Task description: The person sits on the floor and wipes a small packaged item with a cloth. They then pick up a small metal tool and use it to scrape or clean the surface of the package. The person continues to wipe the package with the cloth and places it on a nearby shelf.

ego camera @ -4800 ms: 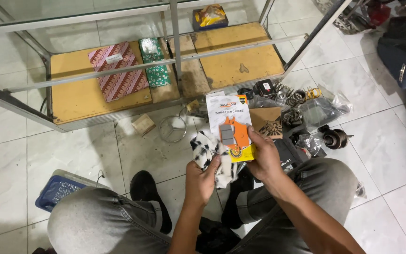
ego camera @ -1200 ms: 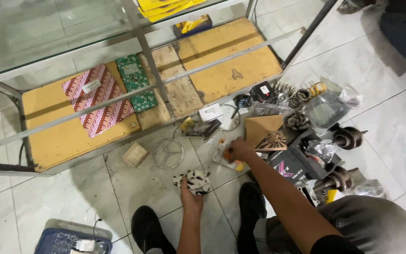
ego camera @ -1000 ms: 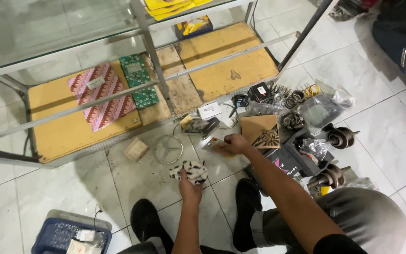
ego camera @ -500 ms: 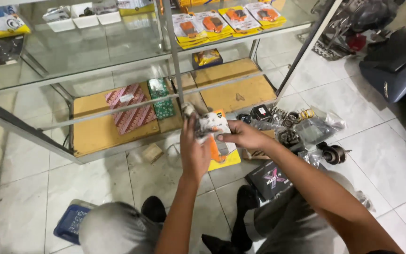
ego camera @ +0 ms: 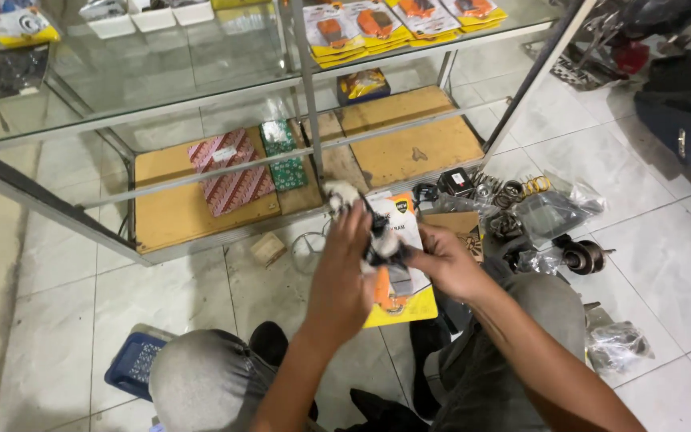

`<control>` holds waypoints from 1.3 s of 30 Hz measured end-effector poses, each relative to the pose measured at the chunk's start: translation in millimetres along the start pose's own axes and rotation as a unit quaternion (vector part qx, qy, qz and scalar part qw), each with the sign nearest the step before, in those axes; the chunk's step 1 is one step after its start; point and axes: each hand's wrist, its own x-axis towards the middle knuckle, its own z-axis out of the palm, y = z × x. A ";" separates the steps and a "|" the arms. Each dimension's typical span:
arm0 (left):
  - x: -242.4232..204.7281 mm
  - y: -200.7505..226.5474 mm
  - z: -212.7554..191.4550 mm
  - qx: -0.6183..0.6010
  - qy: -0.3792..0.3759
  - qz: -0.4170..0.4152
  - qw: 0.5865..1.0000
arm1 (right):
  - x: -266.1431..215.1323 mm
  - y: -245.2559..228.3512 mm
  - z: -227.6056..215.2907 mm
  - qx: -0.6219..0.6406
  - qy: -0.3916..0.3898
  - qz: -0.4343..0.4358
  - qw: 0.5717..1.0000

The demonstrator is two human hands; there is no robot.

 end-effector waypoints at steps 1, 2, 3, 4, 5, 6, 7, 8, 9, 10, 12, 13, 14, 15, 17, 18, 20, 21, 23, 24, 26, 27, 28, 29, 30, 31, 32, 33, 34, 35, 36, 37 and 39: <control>2.8 1.6 -2.0 -0.011 0.033 0.007 0.999 | 1.9 2.0 1.5 0.023 -0.003 -0.033 0.999; 6.3 1.9 -4.0 -0.023 0.064 0.016 0.998 | 3.6 4.8 3.4 0.048 -0.002 -0.066 0.997; -1.2 4.8 5.2 -0.023 0.062 0.014 0.998 | 3.1 4.8 5.8 0.049 -0.002 -0.064 0.997; -5.8 7.3 15.3 -0.004 0.058 0.011 0.998 | 5.2 2.9 6.0 0.074 0.041 -0.058 0.995; -10.0 9.6 25.6 0.014 0.054 0.007 0.998 | 7.7 1.1 6.0 0.098 0.084 -0.051 0.990; -15.4 12.4 28.0 0.015 0.052 0.004 0.998 | 8.2 1.4 4.0 0.100 0.082 -0.048 0.990; -20.7 15.0 30.6 0.023 0.021 -0.011 0.999 | 9.0 1.9 1.8 0.118 0.114 -0.033 0.986; -25.3 17.5 33.4 0.029 -0.010 -0.025 0.999 | 9.9 2.1 -0.7 0.135 0.146 -0.019 0.980; -22.9 9.2 33.9 0.030 -0.011 -0.026 0.999 | 9.6 15.2 -2.6 0.136 0.146 -0.017 0.980; -21.1 2.2 35.6 0.021 -0.026 -0.046 0.998 | 8.4 28.0 -5.4 0.078 0.158 0.010 0.984; -17.7 -11.3 31.1 0.012 -0.043 -0.069 0.997 | 4.8 32.4 2.9 0.020 0.169 0.041 0.985; -16.0 -17.8 24.8 -0.022 -0.036 -0.087 0.995 | 2.6 23.6 14.1 -0.005 0.106 -0.020 0.994; -14.3 -23.4 18.6 -0.055 -0.026 -0.109 0.992 | 1.0 13.8 24.7 -0.031 0.037 -0.079 0.996; -14.9 -22.8 21.0 -0.055 -0.026 -0.115 0.992 | 3.4 28.2 16.7 -0.031 0.034 -0.075 0.996; -18.8 -21.1 25.4 -0.105 -0.009 -0.097 0.990 | 1.7 60.0 3.3 -0.036 0.164 0.025 0.985; -23.5 -17.0 32.5 -0.107 -0.012 -0.101 0.989 | 5.2 53.4 0.4 -0.035 0.165 0.031 0.985; -29.7 -9.7 45.9 -0.065 -0.029 -0.069 0.995 | 14.4 38.4 -6.3 0.008 0.287 0.033 0.957; -31.6 -9.1 46.5 -0.067 -0.032 -0.068 0.995 | 14.9 28.8 -0.9 0.008 0.291 0.035 0.956; -34.5 -6.6 48.5 -0.018 -0.051 -0.042 0.998 | 15.4 7.8 8.2 0.111 0.253 -0.027 0.961; -34.0 -9.5 48.4 -0.020 -0.051 -0.041 0.998 | 13.9 10.1 6.0 0.110 0.254 -0.027 0.960; -35.7 -14.3 47.7 -0.009 -0.053 -0.051 0.997 | 9.6 16.0 3.2 0.064 0.179 -0.053 0.980; -32.2 -17.9 43.4 -0.011 -0.054 -0.054 0.997 | 6.4 23.5 -0.9 0.063 0.179 -0.049 0.981; -29.7 -21.6 38.9 -0.029 -0.045 -0.069 0.996 | 2.6 31.6 -4.3 0.045 0.136 0.001 0.990; -27.7 -25.0 34.2 -0.046 -0.035 -0.084 0.995 | -1.7 39.5 -7.4 0.027 0.092 0.050 0.994; -22.9 -26.8 27.6 -0.045 -0.033 -0.089 0.994 | -2.9 31.3 -3.7 0.027 0.087 0.053 0.994; -18.1 -28.3 20.6 -0.054 -0.020 -0.094 0.994 | -4.3 22.6 0.1 0.005 0.022 0.022 1.000; -12.3 -31.6 12.1 -0.062 -0.007 -0.097 0.993 | -3.8 14.1 5.0 -0.015 -0.043 -0.011 0.999; -13.0 -28.6 12.4 -0.060 -0.006 -0.101 0.993 | -5.4 23.3 3.5 -0.014 -0.047 -0.010 0.999; -12.8 -25.4 13.9 -0.052 -0.003 -0.087 0.995 | -8.3 32.5 1.0 -0.001 -0.008 0.003 1.000; -12.2 -22.0 15.6 -0.044 0.000 -0.074 0.996 | -11.2 41.3 -2.2 0.012 0.030 0.017 0.999; -17.3 -17.0 20.4 -0.046 -0.002 -0.073 0.996 | -8.5 37.2 -1.5 0.012 0.032 0.017 0.999; -22.2 -11.8 25.0 -0.053 -0.015 -0.059 0.997 | -5.8 32.7 -1.0 0.058 0.098 0.018 0.993; -30.1 -8.6 34.7 -0.062 -0.027 -0.036 0.997 | -1.0 26.5 -5.0 0.102 0.167 0.009 0.981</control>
